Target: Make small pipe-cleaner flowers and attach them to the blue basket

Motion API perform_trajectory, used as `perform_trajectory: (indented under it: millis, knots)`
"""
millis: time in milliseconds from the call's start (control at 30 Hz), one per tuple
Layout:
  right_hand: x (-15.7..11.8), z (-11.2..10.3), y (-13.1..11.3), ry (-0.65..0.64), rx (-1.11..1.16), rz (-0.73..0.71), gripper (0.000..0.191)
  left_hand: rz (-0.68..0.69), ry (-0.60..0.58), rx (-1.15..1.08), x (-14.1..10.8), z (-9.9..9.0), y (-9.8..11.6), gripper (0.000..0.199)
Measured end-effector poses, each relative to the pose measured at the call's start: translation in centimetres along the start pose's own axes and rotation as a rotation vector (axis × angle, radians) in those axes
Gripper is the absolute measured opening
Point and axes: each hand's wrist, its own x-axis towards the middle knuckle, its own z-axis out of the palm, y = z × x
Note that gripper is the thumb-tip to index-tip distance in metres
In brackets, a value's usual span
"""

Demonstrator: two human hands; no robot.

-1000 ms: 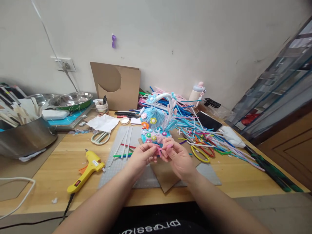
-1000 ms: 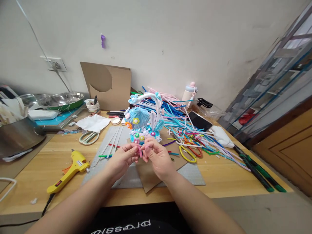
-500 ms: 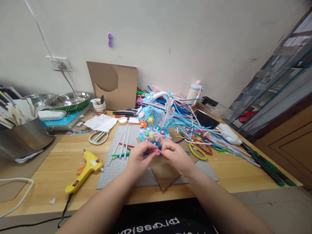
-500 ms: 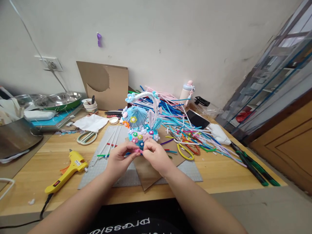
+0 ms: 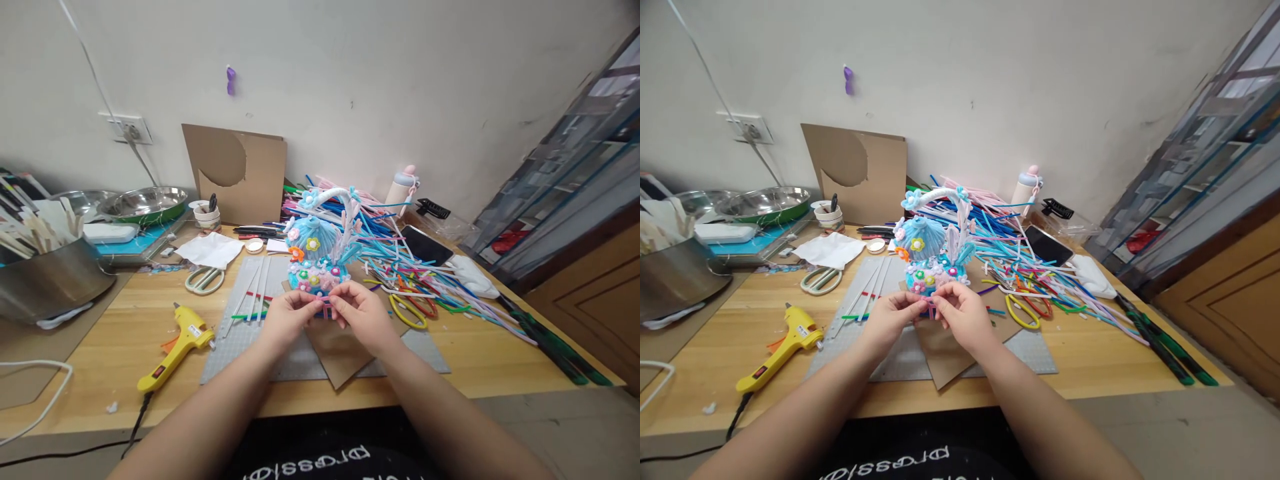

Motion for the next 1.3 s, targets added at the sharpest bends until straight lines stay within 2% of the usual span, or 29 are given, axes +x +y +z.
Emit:
perform_trajectory:
  millis: [67,167,233,300,500,600,733,867,1033,1167,1300]
  knots:
    - [0.0,0.0,-0.1,0.018,-0.06,-0.013,0.018,-0.029,-0.011,-0.023,0.1,0.0,-0.1,0.033]
    - [-0.1,-0.2,-0.5,0.03,-0.337,-0.139,0.01,-0.041,-0.016,-0.019,0.0,0.0,-0.1,0.031]
    - [-0.1,-0.3,-0.7,0.002,-0.48,-0.199,0.012,-0.031,-0.014,-0.002,-0.1,0.0,0.0,0.028]
    - [0.0,-0.4,-0.7,-0.032,-0.513,-0.194,0.014,-0.019,-0.027,0.011,-0.2,-0.1,0.1,0.026]
    - [0.5,-0.9,0.1,-0.003,-0.23,-0.005,0.019,-0.024,-0.127,-0.02,-0.1,-0.2,0.4,0.031]
    - [0.6,-1.0,0.2,-0.029,-0.043,0.062,0.022,-0.042,-0.104,-0.044,0.1,-0.3,0.1,0.031]
    - [0.6,-0.9,0.3,0.013,0.149,0.054,0.025,-0.074,-0.062,-0.089,0.3,-0.5,-0.2,0.03]
    - [0.6,-0.8,0.5,0.029,0.096,0.046,0.023,-0.096,-0.072,-0.12,0.2,-0.4,-0.1,0.028]
    - [0.5,-0.5,0.5,-0.052,-0.043,0.026,0.016,-0.113,-0.099,-0.174,0.1,-0.3,0.1,0.024]
    - [0.6,-0.4,0.7,-0.003,0.063,-0.005,0.023,-0.15,-0.068,-0.281,0.3,-0.4,0.0,0.027]
    - [0.6,-0.2,0.9,0.016,0.014,-0.019,0.021,-0.191,-0.067,-0.366,0.4,-0.4,0.0,0.028]
